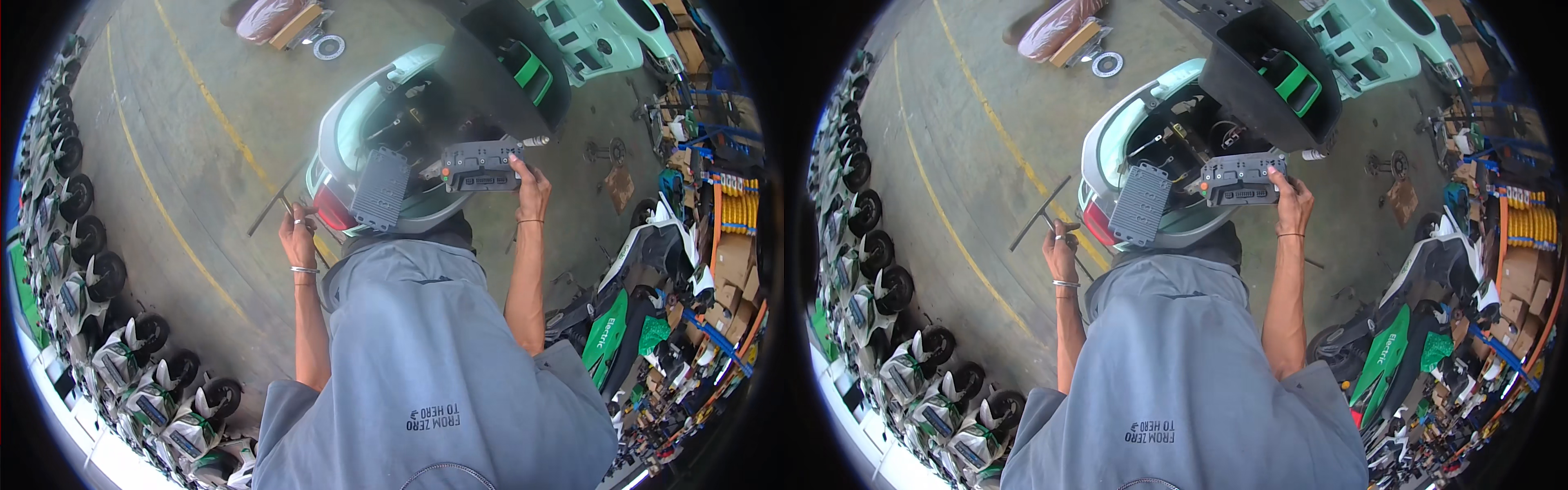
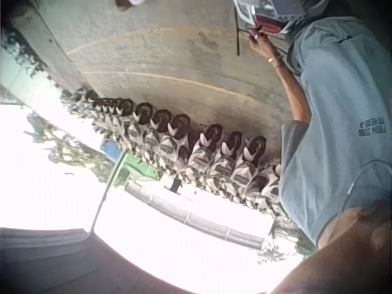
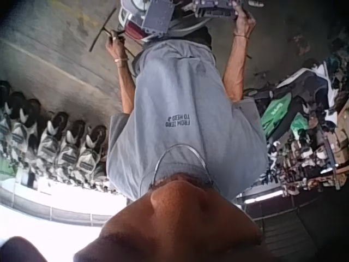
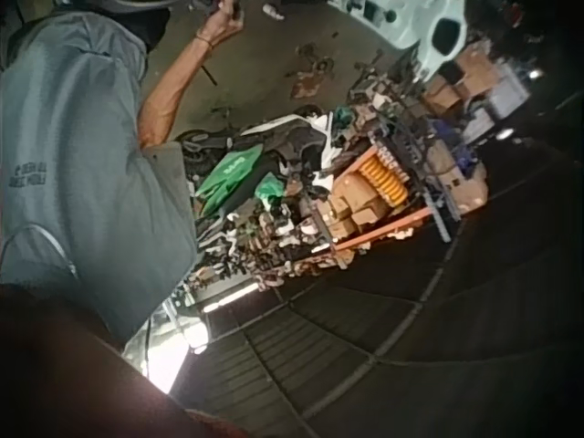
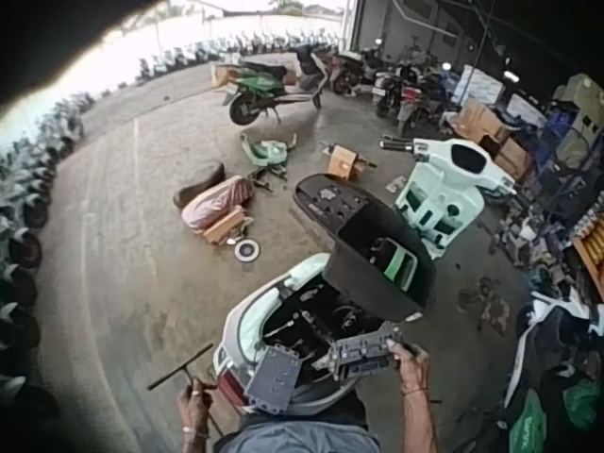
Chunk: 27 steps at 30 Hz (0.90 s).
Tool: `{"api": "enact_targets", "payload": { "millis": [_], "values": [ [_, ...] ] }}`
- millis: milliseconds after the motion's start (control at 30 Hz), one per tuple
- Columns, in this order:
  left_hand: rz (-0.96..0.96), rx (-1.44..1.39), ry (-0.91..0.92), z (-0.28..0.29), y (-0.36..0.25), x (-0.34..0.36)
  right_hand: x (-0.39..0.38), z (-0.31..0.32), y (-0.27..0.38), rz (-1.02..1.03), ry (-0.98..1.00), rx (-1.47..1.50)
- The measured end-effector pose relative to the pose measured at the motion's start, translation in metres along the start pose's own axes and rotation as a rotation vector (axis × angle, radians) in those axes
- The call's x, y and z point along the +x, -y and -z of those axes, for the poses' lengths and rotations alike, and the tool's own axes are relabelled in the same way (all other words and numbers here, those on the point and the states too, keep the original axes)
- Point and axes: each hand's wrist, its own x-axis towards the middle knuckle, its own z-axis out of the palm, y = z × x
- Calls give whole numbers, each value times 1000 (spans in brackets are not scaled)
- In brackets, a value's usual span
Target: The person works on the internal components under the seat of a scooter, using a T-handle socket wrench to loosen or tighten bolts and then handling a small electrical module.
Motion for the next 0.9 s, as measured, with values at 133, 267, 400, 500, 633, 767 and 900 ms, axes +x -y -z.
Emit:
{"api": "enact_targets", "payload": {
  "millis": [133,267,400,500,633,767,900],
  "values": [
    [-21,91,73,9,5,6,-34,31,-18,-170,-89,180],
    [-56,174,140,15,5,7,-58,76,-54,-233,-158,356],
    [-107,186,132,11,-1,0,-68,116,-93,-305,-181,532],
    [-109,143,111,3,-4,-12,-62,137,-118,-409,-295,468],
    [-66,100,-6,-24,-13,-42,-44,161,-175,-507,-406,414],
    [-8,120,-62,-38,2,-58,-26,180,-258,-592,-483,318],
    [-87,307,-78,-32,24,-89,-15,186,-333,-628,-441,188]
  ]
}}
